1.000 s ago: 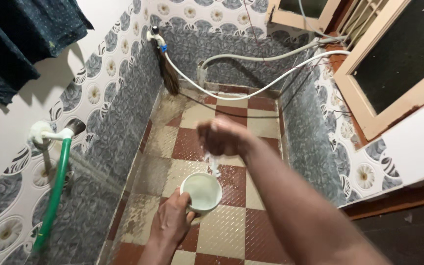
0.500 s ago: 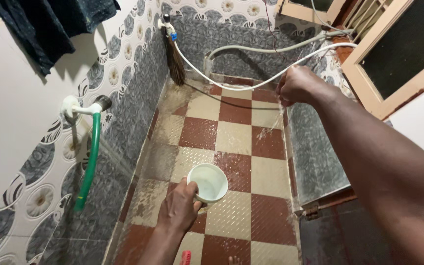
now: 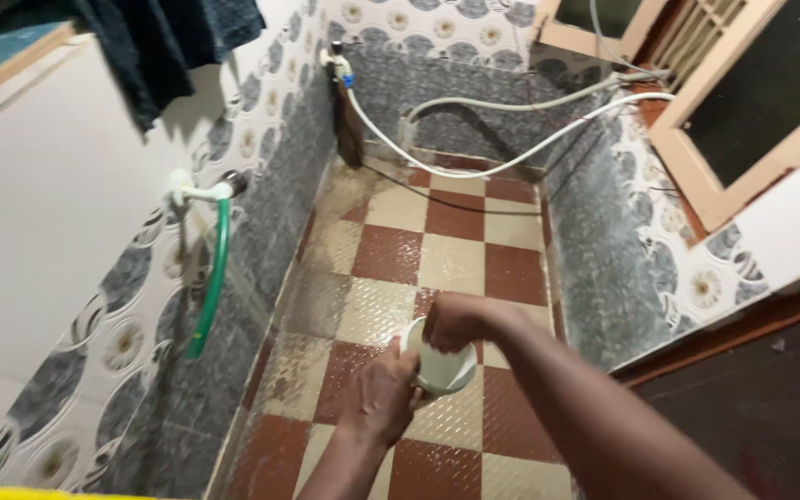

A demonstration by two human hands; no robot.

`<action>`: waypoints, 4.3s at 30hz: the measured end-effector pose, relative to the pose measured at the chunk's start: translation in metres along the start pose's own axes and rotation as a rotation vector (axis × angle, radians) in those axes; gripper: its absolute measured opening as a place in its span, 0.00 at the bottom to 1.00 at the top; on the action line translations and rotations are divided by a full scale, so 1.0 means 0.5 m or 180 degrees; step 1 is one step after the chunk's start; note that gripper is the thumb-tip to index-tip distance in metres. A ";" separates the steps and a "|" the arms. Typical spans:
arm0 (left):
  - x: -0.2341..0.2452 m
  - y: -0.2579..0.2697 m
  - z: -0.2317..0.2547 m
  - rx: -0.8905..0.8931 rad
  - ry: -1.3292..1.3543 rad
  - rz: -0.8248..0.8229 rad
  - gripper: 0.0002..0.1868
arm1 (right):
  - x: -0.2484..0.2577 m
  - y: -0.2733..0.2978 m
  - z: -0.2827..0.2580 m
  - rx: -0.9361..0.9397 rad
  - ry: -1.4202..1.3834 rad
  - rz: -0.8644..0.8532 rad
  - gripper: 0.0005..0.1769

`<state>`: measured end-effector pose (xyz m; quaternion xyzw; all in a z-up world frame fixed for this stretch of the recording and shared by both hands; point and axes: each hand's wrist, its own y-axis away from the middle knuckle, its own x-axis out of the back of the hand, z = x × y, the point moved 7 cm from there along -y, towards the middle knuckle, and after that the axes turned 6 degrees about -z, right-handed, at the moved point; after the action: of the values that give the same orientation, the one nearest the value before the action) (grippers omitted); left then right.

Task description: The person mixes a white powder into a container with water by hand, pours the soapy liquid onto a tiled floor, and uses a squeegee to scrub and move the water across the floor towards a drain.

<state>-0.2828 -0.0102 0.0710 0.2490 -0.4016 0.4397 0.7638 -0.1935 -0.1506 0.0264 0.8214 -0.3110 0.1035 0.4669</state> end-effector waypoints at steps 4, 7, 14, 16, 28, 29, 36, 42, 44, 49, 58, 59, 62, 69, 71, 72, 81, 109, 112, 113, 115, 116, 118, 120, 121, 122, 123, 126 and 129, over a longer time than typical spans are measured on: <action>0.026 0.066 0.060 -0.0147 0.0109 0.0231 0.15 | -0.148 -0.048 0.060 -0.0109 -0.0014 -0.0123 0.08; 0.015 0.106 0.111 -0.0177 -0.0153 0.0454 0.10 | -0.228 -0.035 0.090 -0.0072 -0.0673 -0.0335 0.04; -0.117 0.210 0.057 0.0856 0.0136 0.0065 0.11 | -0.181 0.117 -0.002 0.0642 -0.2922 -0.0864 0.18; -0.113 0.258 0.031 0.1134 0.0142 0.0279 0.04 | -0.133 0.157 -0.091 0.0946 -0.3220 -0.0717 0.22; -0.060 0.403 0.006 0.1546 -0.0218 0.0402 0.12 | -0.028 0.148 -0.149 0.0331 -0.0099 0.0341 0.13; -0.063 0.400 0.000 0.1518 -0.0208 0.0396 0.12 | -0.022 0.150 -0.106 0.0130 0.0439 0.0379 0.12; -0.056 0.375 0.028 0.1107 -0.0114 0.0341 0.13 | -0.009 0.278 0.050 -0.0493 0.0333 0.1013 0.07; -0.057 0.401 0.080 0.0460 -0.0166 0.0296 0.13 | -0.158 0.345 -0.074 0.0107 -0.0700 0.1037 0.11; -0.056 0.415 0.093 0.0395 -0.0179 0.0176 0.12 | -0.244 0.340 -0.112 0.0059 -0.0388 0.0790 0.16; -0.030 0.480 0.133 -0.0027 0.0131 0.0122 0.17 | -0.432 0.290 -0.112 -0.0360 0.0169 0.0386 0.15; -0.011 0.585 0.176 -0.0331 -0.0181 0.0362 0.13 | -0.636 0.241 -0.017 0.0068 -0.1848 -0.0321 0.21; -0.013 0.598 0.171 -0.0277 -0.0187 0.0381 0.13 | -0.641 0.249 -0.025 0.0261 -0.2413 -0.0538 0.22; -0.030 0.629 0.129 0.0211 0.0409 0.0344 0.14 | -0.577 0.304 -0.103 0.1853 -0.3703 -0.1407 0.28; -0.076 0.716 0.028 0.1183 -0.0316 0.0383 0.11 | -0.490 0.347 -0.041 0.0510 -0.2658 -0.0977 0.21; -0.077 0.739 0.019 0.1225 -0.0418 0.0537 0.10 | -0.463 0.332 0.054 -0.0773 -0.0392 -0.0185 0.26; -0.079 0.757 0.004 0.1425 -0.0253 0.0395 0.12 | -0.462 0.325 0.080 -0.0766 -0.0390 -0.0207 0.26; -0.080 0.807 0.017 0.1582 0.0002 0.0223 0.13 | -0.528 0.357 0.063 0.0583 -0.0167 -0.1684 0.07; -0.105 1.185 -0.245 0.2398 0.0622 0.0769 0.12 | -0.980 0.072 -0.498 0.0613 -0.2364 -0.1745 0.22; -0.138 1.234 -0.304 0.2596 0.0650 0.1315 0.16 | -0.991 0.058 -0.547 0.0755 -0.2126 -0.1579 0.17; -0.146 1.245 -0.318 0.2613 0.0661 0.1447 0.17 | -0.993 0.055 -0.552 0.0836 -0.1886 -0.1500 0.16; -0.158 1.271 -0.321 0.2581 0.0650 0.1710 0.19 | -0.990 0.046 -0.532 0.0972 -0.1083 -0.1240 0.13; -0.158 1.283 -0.315 0.2569 0.0633 0.1813 0.21 | -0.989 0.041 -0.515 0.1082 -0.0391 -0.1111 0.12; -0.136 1.282 -0.283 0.2388 0.0529 0.1973 0.23 | -0.983 0.045 -0.483 0.1768 0.2021 -0.0928 0.09; -0.122 1.267 -0.265 0.2589 0.1829 0.1947 0.25 | -0.990 0.072 -0.442 0.2794 0.4843 -0.0727 0.07; -0.138 1.254 -0.250 0.2861 0.3342 0.1969 0.26 | -0.976 0.083 -0.420 0.2874 0.5147 -0.0761 0.07; -0.111 1.235 -0.227 0.2845 0.3347 0.1931 0.26 | -0.948 0.095 -0.402 0.2674 0.5040 -0.0754 0.05; -0.089 1.212 -0.204 0.2916 0.3160 0.1593 0.25 | -0.920 0.112 -0.387 0.2469 0.4923 -0.0748 0.04; -0.048 1.137 -0.136 0.2945 0.2779 0.0975 0.24 | -0.863 0.184 -0.346 0.2013 0.4643 -0.0709 0.01; -0.063 1.058 -0.076 0.2886 0.2218 0.0241 0.23 | -0.795 0.218 -0.295 0.0911 0.0079 -0.0396 0.02</action>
<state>-0.7382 0.2617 0.0381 0.3775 0.0941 0.6512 0.6516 -0.5539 0.0963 0.0001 0.8959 -0.2358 0.1278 0.3543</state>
